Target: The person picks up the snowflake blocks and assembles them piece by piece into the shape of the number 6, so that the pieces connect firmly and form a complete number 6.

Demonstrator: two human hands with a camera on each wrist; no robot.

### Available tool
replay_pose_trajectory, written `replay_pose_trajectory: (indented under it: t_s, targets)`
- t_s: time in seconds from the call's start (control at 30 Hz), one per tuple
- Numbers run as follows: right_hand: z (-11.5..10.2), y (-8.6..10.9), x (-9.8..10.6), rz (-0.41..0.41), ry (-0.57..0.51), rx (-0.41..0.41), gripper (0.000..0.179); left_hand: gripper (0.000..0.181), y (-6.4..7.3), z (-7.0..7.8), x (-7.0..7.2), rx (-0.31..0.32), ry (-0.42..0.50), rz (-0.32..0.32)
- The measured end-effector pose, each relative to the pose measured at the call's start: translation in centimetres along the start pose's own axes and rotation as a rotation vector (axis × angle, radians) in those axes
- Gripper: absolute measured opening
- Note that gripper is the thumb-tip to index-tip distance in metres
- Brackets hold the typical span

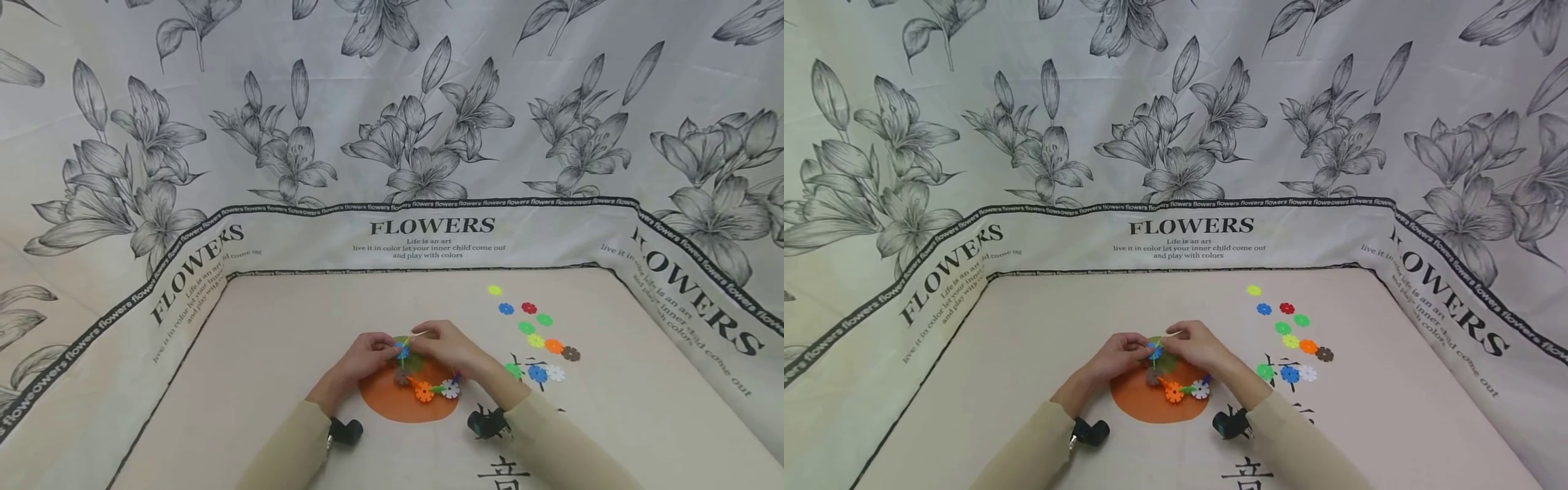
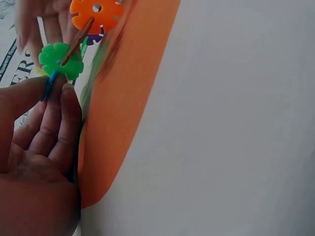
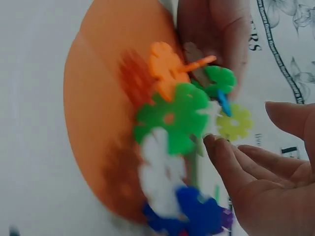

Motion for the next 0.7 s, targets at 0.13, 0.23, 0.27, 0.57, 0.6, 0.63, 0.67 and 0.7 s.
replay_pose_trajectory:
  t_s: [0.13,0.23,0.27,0.57,0.6,0.63,0.67,0.7]
  targets:
    - [-1.1,1.8,2.6,0.029,0.118,0.072,0.044,0.021,0.1,-0.1,-0.2,0.016,0.006,0.004]
    - [-1.3,3.0,4.8,0.051,0.157,0.11,0.04,0.021,0.1,0.0,-0.1,0.021,-0.001,0.006]
    - [-1.3,3.4,5.6,0.061,0.174,0.118,0.039,0.021,0.2,0.1,-0.1,0.021,-0.007,0.008]
    - [1.2,6.1,10.7,0.157,0.485,0.146,0.037,0.021,0.0,-0.3,0.0,0.056,-0.01,0.013]
    - [1.6,6.3,11.0,0.15,0.502,0.143,0.037,0.021,0.0,-0.3,0.0,0.057,-0.01,0.014]
    - [2.0,6.5,11.3,0.138,0.516,0.14,0.037,0.021,-0.1,-0.4,0.0,0.059,-0.01,0.014]
    - [2.4,6.7,11.6,0.122,0.526,0.138,0.037,0.021,-0.1,-0.4,0.0,0.059,-0.011,0.015]
    - [2.8,6.8,11.8,0.103,0.532,0.138,0.036,0.021,-0.1,-0.4,0.0,0.058,-0.011,0.016]
Point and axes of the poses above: each hand's wrist, its own y-axis away from the middle knuckle, its own x-axis out of the back of the hand, z = x × y, the point moved 10 cm from there along -y, towards the middle knuckle, and after that the axes turned 1 degree about z, right-handed, at the moved point
